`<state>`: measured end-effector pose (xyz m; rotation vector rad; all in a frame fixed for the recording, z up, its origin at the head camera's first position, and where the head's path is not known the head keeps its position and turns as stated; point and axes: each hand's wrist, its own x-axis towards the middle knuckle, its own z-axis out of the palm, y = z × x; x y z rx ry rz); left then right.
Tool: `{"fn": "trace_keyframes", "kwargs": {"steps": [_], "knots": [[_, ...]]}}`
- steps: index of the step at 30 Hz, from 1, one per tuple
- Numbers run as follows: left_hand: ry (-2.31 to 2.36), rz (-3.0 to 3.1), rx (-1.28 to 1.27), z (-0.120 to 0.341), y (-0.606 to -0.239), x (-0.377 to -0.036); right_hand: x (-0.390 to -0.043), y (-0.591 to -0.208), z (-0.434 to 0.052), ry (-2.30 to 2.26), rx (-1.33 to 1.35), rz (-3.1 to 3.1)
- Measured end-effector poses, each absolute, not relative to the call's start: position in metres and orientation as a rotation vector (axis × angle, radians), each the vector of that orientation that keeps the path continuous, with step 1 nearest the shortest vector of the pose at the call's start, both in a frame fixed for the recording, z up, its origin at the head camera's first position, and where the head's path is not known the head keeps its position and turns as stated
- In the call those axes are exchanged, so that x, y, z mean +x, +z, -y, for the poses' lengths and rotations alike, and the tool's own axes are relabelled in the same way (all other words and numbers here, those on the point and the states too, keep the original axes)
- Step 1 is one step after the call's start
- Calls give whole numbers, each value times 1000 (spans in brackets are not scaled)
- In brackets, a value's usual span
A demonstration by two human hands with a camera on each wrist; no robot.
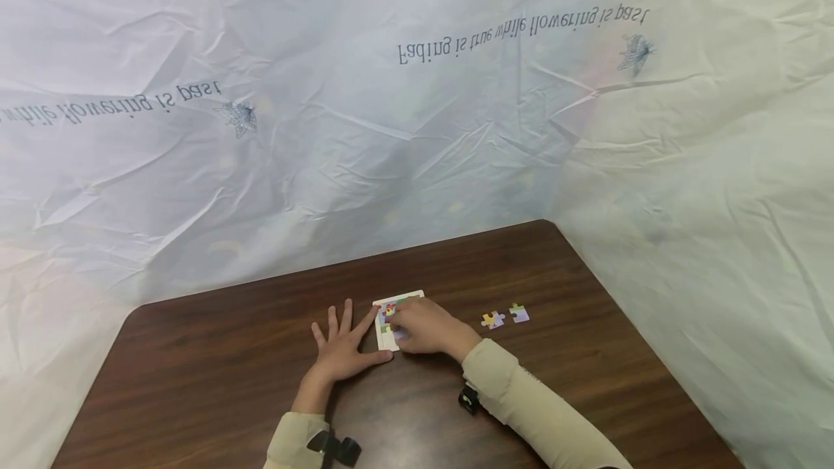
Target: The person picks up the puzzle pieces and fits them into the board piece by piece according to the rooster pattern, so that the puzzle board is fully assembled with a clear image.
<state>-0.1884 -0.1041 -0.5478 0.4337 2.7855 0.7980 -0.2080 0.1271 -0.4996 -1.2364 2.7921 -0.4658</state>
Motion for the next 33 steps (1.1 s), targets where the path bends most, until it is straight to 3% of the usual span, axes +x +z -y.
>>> {"fn": "trace_keyframes", "kwargs": {"steps": [20,33], "knots": [[827,-2788,442,105,-548,-189,-205,-506,-111,-450,-1326,-2758],[835,-2801,445,106,-550,-188,-206,-507,-111,-670,-1218,-2722]]}}
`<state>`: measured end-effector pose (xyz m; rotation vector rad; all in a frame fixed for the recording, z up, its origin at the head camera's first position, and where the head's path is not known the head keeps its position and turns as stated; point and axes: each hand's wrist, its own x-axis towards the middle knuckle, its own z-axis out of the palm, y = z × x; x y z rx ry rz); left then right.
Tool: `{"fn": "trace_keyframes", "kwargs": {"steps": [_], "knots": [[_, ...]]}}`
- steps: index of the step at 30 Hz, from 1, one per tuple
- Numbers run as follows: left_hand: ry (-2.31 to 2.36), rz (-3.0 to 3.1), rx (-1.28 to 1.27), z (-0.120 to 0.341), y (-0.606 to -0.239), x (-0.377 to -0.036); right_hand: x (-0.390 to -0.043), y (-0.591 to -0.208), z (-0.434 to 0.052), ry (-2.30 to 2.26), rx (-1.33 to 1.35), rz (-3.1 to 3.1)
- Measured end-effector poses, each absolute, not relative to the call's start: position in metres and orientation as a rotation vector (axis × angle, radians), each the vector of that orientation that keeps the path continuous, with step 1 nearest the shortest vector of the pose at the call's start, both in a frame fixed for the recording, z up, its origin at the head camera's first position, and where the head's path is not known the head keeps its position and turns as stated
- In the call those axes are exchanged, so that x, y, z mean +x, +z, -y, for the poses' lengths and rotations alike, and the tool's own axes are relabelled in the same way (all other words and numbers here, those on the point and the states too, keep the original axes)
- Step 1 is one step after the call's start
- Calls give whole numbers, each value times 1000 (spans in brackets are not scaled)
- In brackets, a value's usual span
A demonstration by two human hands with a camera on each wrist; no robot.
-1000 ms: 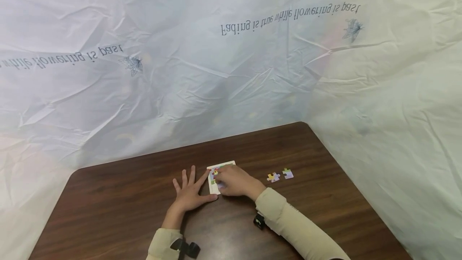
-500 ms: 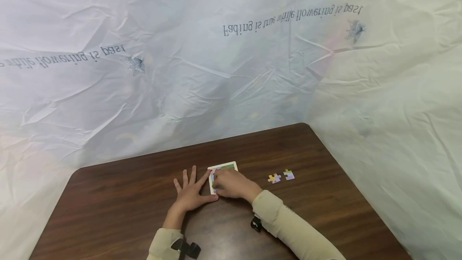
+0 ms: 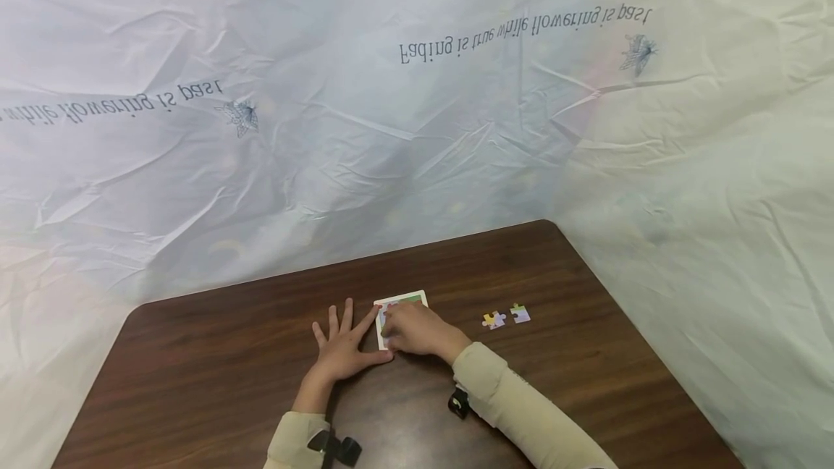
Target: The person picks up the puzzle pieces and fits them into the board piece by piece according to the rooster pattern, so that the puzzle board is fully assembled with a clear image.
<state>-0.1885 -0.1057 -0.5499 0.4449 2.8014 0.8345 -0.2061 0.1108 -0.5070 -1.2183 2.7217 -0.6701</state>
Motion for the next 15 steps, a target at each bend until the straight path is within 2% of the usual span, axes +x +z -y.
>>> {"fn": "trace_keyframes", "kwargs": {"steps": [5,15], "knots": [[826,-2805,444,106,-549,-188,-206,-507,-110,-628,-1213,-2752],[843,-2797,449,105,-549,-189,-189,-494,-107,-258,-1161,-2811]]}}
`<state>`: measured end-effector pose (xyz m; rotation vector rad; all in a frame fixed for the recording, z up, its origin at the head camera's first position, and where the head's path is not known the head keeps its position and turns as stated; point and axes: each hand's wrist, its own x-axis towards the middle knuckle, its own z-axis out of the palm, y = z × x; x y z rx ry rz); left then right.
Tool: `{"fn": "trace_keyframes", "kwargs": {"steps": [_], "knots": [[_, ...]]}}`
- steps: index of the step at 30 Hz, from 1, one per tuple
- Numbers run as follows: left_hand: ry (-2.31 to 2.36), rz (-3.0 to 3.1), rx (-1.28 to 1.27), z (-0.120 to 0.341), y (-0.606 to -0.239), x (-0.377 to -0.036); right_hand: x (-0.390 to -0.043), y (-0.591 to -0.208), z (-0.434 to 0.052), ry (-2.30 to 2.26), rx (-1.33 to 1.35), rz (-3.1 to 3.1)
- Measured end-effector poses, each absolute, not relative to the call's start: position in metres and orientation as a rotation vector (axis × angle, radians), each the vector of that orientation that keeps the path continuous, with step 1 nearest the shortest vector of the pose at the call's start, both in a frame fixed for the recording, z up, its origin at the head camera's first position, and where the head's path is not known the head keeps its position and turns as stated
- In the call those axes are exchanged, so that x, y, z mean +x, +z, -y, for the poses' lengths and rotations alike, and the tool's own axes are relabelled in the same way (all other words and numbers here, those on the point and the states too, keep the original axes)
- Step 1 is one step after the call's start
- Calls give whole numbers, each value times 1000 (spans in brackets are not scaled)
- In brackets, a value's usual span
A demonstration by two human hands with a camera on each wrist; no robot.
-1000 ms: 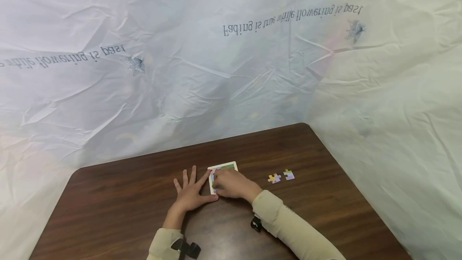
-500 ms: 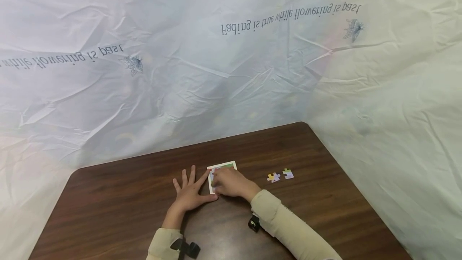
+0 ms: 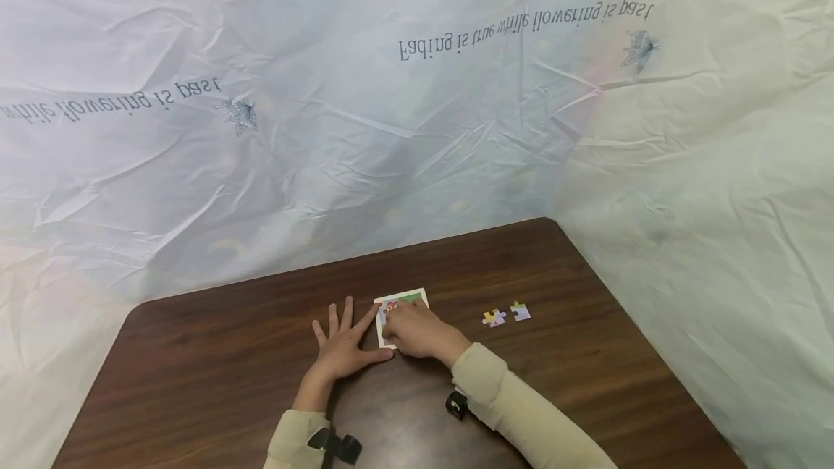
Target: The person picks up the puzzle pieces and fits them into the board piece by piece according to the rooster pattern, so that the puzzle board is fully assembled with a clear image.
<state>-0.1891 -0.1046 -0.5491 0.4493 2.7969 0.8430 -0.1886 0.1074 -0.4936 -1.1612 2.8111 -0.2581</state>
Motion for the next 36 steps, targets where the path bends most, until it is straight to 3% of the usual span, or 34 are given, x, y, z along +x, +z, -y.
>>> {"fn": "trace_keyframes", "kwargs": {"steps": [8,20,30,36], "knots": [[841,-2817,452,103,-547,-191,-179,-498,-113,-130,-1205,-2864],[839,-2794,442,102,-551,-188,-187,-507,-149,-911,-1007,-2890],[842,-2790,439,102,-553,-188,-167,-490,-242,-563,-655,-3042],[869,-2804,440,106,-552,-189,-158,-490,-268,-443,-574,-3048]]}}
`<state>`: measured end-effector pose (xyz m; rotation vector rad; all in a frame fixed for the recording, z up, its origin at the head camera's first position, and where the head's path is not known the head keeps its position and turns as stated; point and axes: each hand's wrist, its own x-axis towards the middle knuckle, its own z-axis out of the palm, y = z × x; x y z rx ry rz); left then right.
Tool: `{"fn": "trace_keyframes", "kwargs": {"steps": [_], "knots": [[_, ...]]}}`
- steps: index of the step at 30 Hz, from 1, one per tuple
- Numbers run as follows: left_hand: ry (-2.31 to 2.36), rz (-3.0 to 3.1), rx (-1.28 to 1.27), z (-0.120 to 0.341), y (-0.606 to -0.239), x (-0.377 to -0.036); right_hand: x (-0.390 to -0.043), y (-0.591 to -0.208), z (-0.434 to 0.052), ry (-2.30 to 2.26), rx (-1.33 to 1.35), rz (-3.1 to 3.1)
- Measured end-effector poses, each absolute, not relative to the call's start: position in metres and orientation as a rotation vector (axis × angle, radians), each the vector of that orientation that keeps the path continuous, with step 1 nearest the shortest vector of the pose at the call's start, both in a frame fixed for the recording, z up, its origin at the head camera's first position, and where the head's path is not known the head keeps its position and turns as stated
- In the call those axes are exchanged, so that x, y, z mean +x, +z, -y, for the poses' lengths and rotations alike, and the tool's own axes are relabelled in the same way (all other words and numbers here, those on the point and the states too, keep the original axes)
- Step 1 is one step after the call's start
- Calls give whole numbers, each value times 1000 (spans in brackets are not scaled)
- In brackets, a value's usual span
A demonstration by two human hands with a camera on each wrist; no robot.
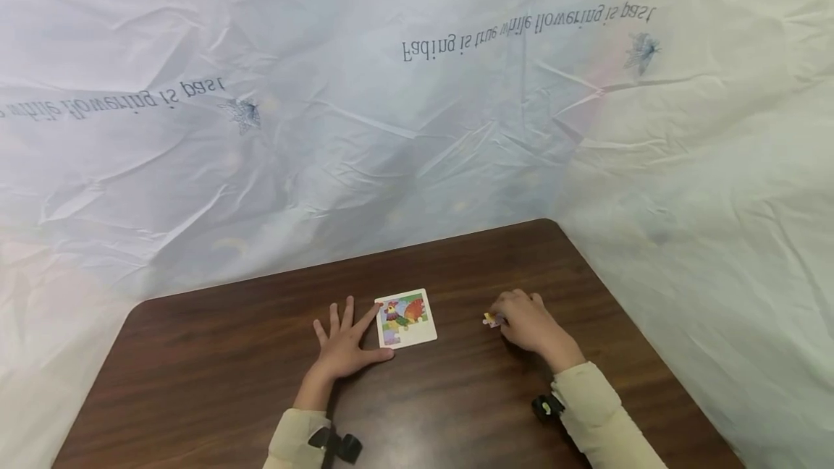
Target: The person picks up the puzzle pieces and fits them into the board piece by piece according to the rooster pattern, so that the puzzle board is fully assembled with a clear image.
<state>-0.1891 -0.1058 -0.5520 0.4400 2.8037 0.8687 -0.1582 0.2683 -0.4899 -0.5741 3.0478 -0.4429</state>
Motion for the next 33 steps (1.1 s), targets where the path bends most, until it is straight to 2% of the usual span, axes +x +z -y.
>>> {"fn": "trace_keyframes", "kwargs": {"steps": [22,33], "knots": [[866,-2829,439,108,-549,-190,-176,-491,-244,-291,-740,-3027],[871,-2814,434,107,-551,-186,-179,-498,-224,-506,-887,-2929]]}}
